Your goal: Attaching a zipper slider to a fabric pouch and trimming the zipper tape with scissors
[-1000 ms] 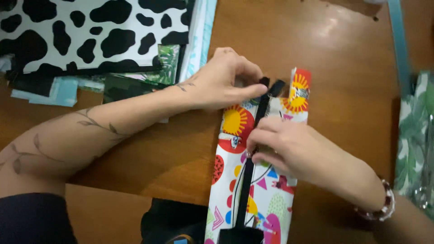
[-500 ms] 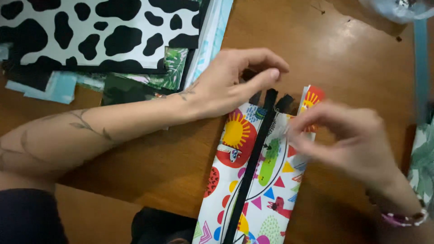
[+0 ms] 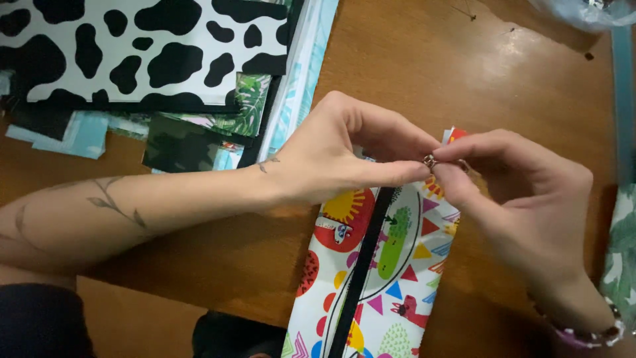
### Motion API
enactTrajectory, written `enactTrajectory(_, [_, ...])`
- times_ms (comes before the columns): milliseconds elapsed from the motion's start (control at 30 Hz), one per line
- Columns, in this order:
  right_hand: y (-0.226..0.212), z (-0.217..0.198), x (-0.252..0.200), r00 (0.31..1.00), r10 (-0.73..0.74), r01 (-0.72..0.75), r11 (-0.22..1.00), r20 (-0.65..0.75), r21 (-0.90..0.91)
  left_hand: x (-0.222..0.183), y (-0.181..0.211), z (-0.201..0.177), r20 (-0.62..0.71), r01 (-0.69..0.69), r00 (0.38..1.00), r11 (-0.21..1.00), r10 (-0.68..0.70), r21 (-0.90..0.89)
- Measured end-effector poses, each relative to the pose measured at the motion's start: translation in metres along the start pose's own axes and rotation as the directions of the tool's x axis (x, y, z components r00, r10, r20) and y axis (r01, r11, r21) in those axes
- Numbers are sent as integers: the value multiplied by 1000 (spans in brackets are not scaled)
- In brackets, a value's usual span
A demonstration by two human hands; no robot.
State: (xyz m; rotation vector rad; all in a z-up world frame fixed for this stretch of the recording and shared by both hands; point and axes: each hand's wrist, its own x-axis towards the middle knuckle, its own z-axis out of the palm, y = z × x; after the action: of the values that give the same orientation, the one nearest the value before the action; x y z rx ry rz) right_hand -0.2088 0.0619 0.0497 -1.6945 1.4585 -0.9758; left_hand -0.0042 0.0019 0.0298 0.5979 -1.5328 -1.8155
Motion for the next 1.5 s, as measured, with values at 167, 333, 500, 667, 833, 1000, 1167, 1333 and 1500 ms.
enactTrajectory(167, [4,-3,2,969,246,-243,961,-8,132,2,1,1,-11,153,987,969,-158,-195])
enactTrajectory(333, [8,-1,-3,1000,-26,25,1000,-11,-12,5,-1,-4,11,192,981,958,-194,-214])
enactTrajectory(500, [13,-4,-3,919,-393,389,895,24,-218,9,14,-3,0,286,957,942,-290,-177])
enactTrajectory(667, [7,-3,-2,801,-590,589,746,101,-311,10,12,-5,17,411,908,882,-419,-229])
enactTrajectory(833, [8,-5,-2,862,-500,501,812,86,-299,9,6,-3,-41,346,923,872,-382,-346])
enactTrajectory(1000, [12,5,-4,993,-104,107,994,-59,38,5,7,-3,-143,186,965,960,-218,-211])
enactTrajectory(1167, [11,11,-2,959,282,-275,903,30,330,4,5,0,-175,41,983,992,-62,-122])
enactTrajectory(1333, [6,13,-7,948,282,-317,830,147,458,0,16,6,-209,52,976,997,-63,-57])
enactTrajectory(1500, [17,21,-16,966,256,-245,880,27,407,-9,18,11,-122,-33,992,996,24,-79])
